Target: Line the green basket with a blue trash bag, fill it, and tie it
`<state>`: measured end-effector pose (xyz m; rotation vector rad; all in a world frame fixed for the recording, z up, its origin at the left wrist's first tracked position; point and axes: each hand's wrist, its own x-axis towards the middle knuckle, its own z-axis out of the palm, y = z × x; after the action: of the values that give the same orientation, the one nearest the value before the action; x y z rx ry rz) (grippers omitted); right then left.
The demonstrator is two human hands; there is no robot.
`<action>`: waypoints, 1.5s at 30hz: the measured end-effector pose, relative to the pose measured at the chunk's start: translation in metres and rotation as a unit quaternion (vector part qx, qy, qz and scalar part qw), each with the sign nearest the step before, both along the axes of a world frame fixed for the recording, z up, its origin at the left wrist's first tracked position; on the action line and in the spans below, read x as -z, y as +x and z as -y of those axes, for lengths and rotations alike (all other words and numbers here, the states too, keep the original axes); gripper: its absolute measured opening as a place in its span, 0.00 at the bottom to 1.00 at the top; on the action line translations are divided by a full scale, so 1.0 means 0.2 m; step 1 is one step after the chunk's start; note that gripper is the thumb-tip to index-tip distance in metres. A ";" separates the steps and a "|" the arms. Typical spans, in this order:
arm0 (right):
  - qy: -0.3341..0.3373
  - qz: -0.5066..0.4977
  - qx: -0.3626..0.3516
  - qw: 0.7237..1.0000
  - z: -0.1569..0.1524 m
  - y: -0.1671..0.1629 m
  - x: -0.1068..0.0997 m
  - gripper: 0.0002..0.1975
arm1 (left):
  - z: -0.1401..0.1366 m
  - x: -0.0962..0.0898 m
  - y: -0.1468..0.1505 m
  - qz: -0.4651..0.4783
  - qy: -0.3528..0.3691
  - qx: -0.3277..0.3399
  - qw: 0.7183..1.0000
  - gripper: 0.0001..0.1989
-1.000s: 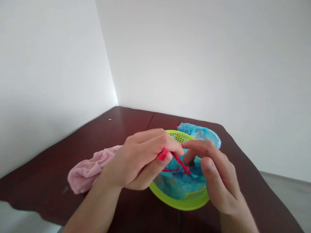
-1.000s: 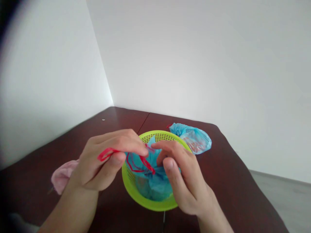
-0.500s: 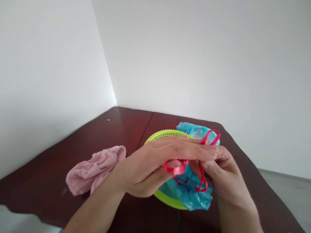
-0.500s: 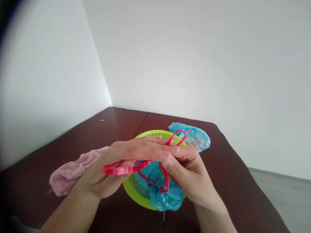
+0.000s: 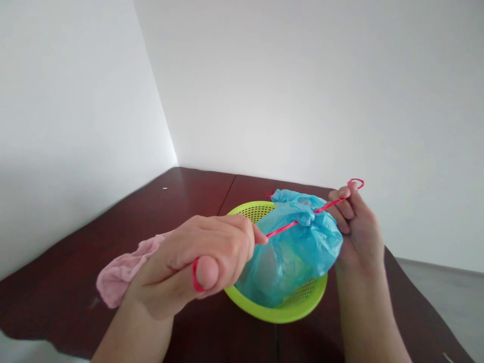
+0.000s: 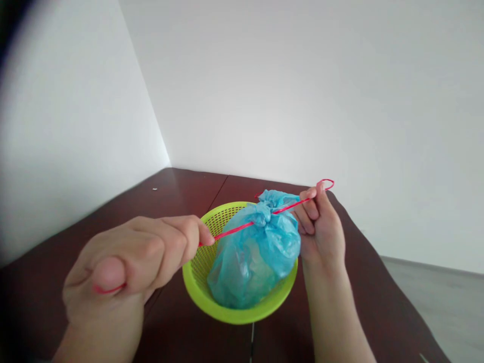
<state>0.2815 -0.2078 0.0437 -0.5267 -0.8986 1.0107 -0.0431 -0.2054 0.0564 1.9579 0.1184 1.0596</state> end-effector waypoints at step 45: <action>0.047 0.216 0.183 0.958 0.13 -0.23 0.11 0.08 | -0.10 -0.07 0.00 -0.217 0.164 -0.179 0.945 0.18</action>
<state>0.2346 -0.2342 0.0226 -0.8180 -1.1760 0.5177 -0.0429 -0.1860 0.0705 2.5209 0.5911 0.8921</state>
